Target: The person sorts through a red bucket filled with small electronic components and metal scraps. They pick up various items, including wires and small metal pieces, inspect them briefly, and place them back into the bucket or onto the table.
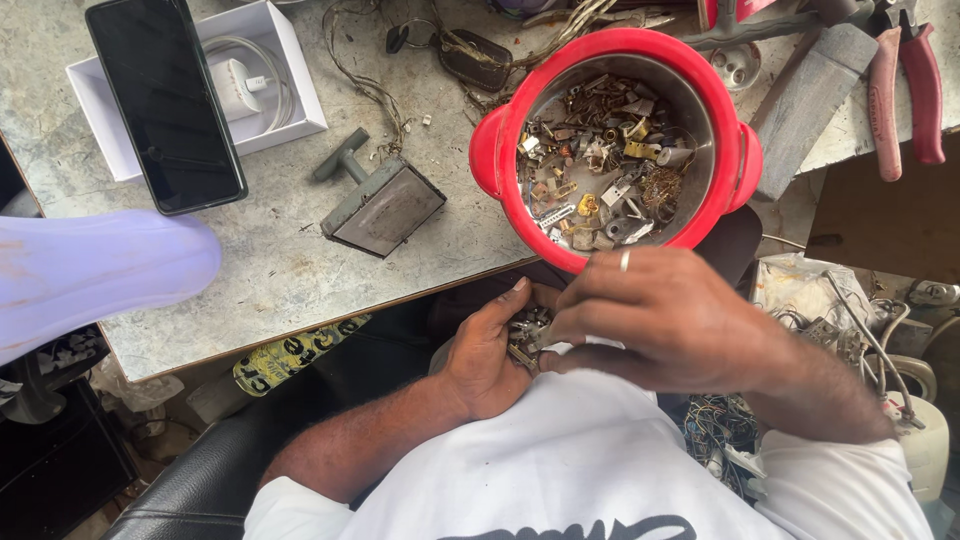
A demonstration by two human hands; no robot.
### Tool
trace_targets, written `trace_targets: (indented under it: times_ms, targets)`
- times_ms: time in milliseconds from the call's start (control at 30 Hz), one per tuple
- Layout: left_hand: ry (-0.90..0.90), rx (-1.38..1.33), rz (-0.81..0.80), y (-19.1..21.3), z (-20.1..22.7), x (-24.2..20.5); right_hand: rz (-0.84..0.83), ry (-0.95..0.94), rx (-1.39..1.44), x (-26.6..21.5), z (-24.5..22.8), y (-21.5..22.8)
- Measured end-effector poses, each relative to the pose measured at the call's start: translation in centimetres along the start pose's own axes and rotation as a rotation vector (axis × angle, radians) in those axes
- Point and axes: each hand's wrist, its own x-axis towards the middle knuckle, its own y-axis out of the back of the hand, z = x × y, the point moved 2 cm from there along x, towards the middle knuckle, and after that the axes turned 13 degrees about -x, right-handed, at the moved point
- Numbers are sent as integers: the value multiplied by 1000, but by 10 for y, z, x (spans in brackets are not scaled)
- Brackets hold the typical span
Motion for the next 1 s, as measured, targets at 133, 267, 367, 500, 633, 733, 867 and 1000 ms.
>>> trace_targets:
  times_ms: [133, 267, 367, 500, 633, 733, 867, 1000]
  targets:
    - [18, -16, -78, 6, -3, 2, 76, -56, -196, -2, 14, -1]
    - [41, 67, -72, 5, -3, 3, 84, -145, -520, 13, 42, 9]
    - [30, 63, -73, 1, -5, 3, 26, -67, -656, 38, 51, -1]
    - [10, 61, -59, 0, -3, 1, -237, -129, -843, 57, 55, -20]
    - [-10, 52, -62, 3, 0, 2, -248, -150, -840, 56, 62, -23]
    - [-11, 57, -55, 2, 2, 4, -206, -214, -720, 53, 70, -16]
    - [0, 52, -53, 1, 2, 5, -163, -236, -545, 55, 77, -12]
    - [-9, 47, -54, -2, 4, 5, -218, -251, -546, 57, 79, -14]
